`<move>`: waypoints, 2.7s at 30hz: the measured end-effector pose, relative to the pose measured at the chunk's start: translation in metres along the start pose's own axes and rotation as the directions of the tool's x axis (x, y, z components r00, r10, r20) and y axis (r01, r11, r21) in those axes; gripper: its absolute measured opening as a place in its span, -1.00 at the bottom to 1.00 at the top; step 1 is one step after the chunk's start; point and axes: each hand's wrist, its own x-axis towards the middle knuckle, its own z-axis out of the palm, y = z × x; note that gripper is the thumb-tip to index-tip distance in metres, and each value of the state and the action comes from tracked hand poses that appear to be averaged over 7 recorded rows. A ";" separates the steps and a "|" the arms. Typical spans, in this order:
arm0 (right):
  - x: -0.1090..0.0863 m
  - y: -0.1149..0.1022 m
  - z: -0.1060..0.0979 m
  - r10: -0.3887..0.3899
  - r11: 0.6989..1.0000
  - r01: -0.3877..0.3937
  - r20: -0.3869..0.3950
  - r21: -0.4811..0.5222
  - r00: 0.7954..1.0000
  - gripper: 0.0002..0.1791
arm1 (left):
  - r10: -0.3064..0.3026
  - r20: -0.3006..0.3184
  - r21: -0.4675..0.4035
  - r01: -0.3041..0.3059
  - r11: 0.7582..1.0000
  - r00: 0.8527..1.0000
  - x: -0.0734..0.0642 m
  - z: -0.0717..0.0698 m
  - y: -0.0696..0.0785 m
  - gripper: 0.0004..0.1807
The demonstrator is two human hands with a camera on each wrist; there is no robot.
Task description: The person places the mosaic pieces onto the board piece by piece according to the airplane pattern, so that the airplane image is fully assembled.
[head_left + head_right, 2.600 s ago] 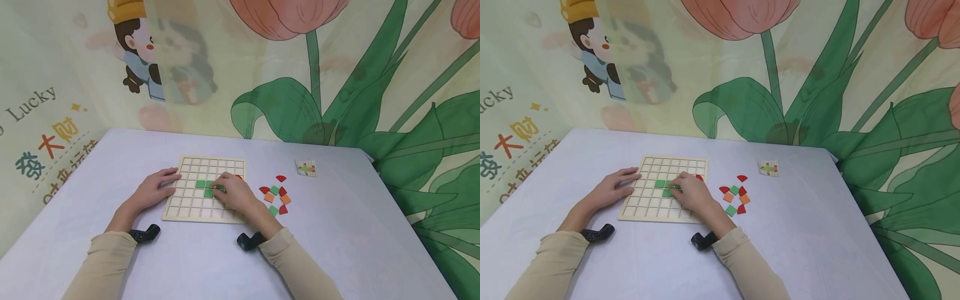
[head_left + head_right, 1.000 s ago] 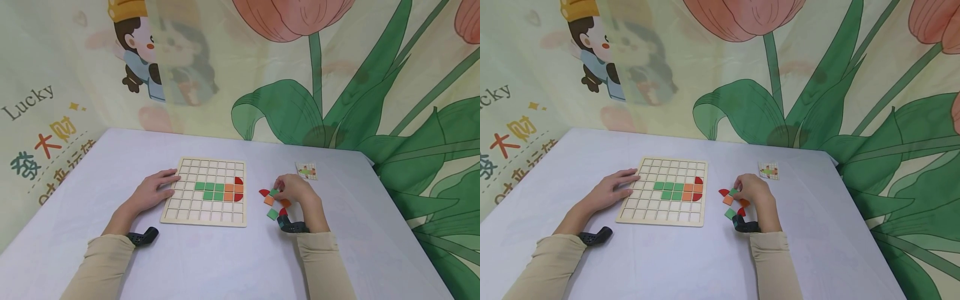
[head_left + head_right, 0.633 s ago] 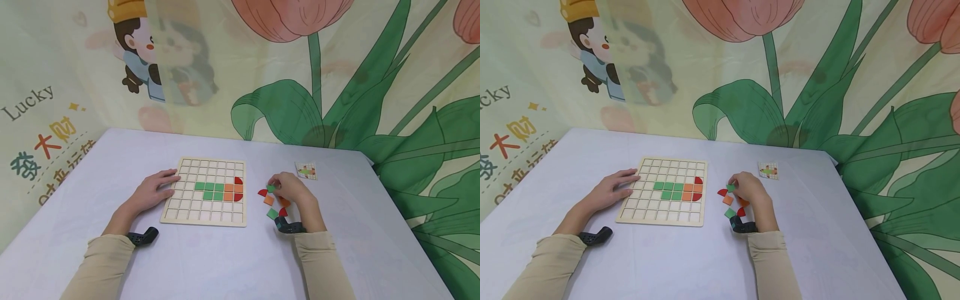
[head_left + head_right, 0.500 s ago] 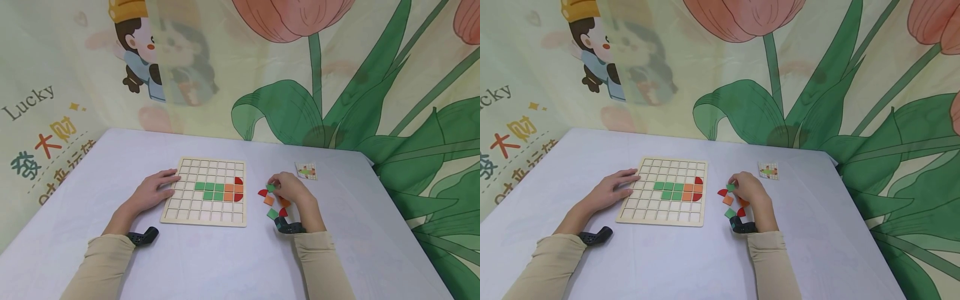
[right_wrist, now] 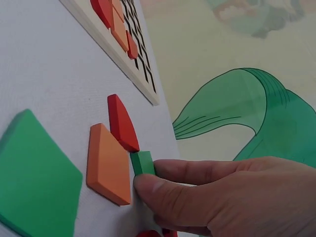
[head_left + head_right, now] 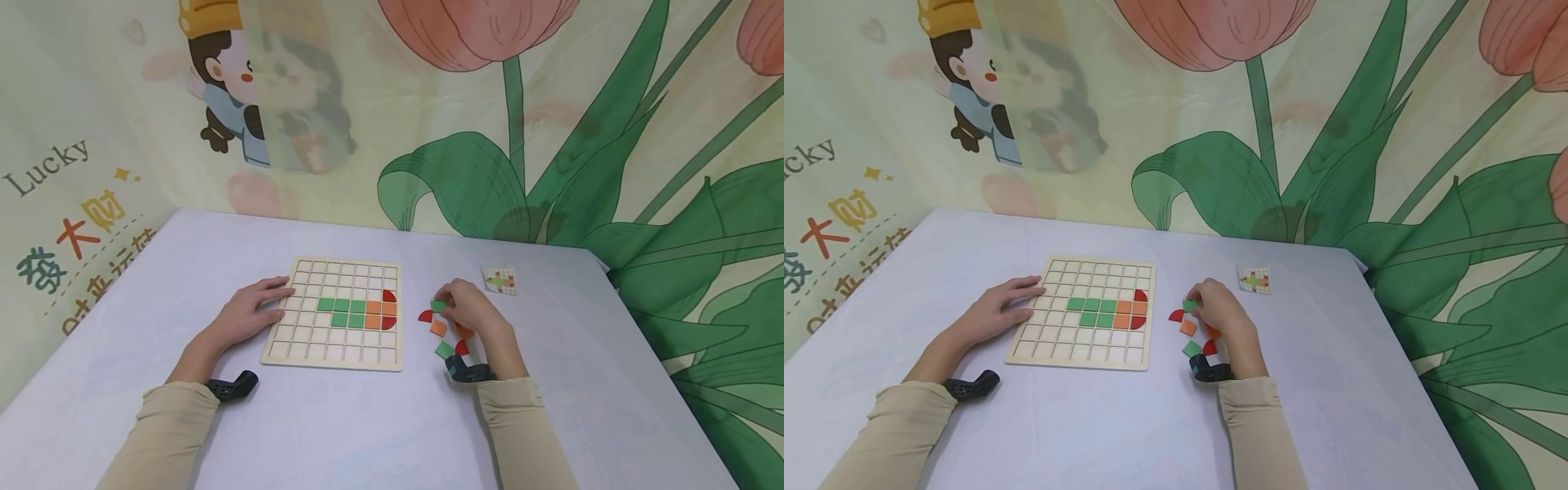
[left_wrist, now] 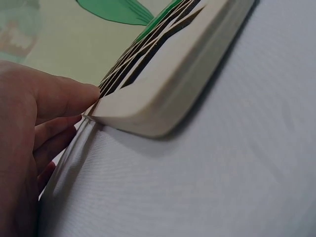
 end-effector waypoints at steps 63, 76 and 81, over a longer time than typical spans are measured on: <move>-0.005 -0.149 0.061 -0.386 0.911 0.368 -0.070 -0.187 0.920 -0.68 | -0.019 -0.005 -0.012 0.019 1.000 1.000 -0.003 0.001 -0.003 -0.51; 0.002 -0.150 0.081 -0.392 0.910 0.373 -0.083 -0.180 0.916 -0.71 | 0.011 -0.011 0.002 -0.011 1.000 1.000 -0.002 0.000 0.001 -0.53; 0.002 -0.151 0.086 -0.401 0.904 0.379 -0.087 -0.197 0.912 -0.69 | 0.013 -0.010 0.009 -0.013 1.000 1.000 -0.002 0.001 -0.001 -0.53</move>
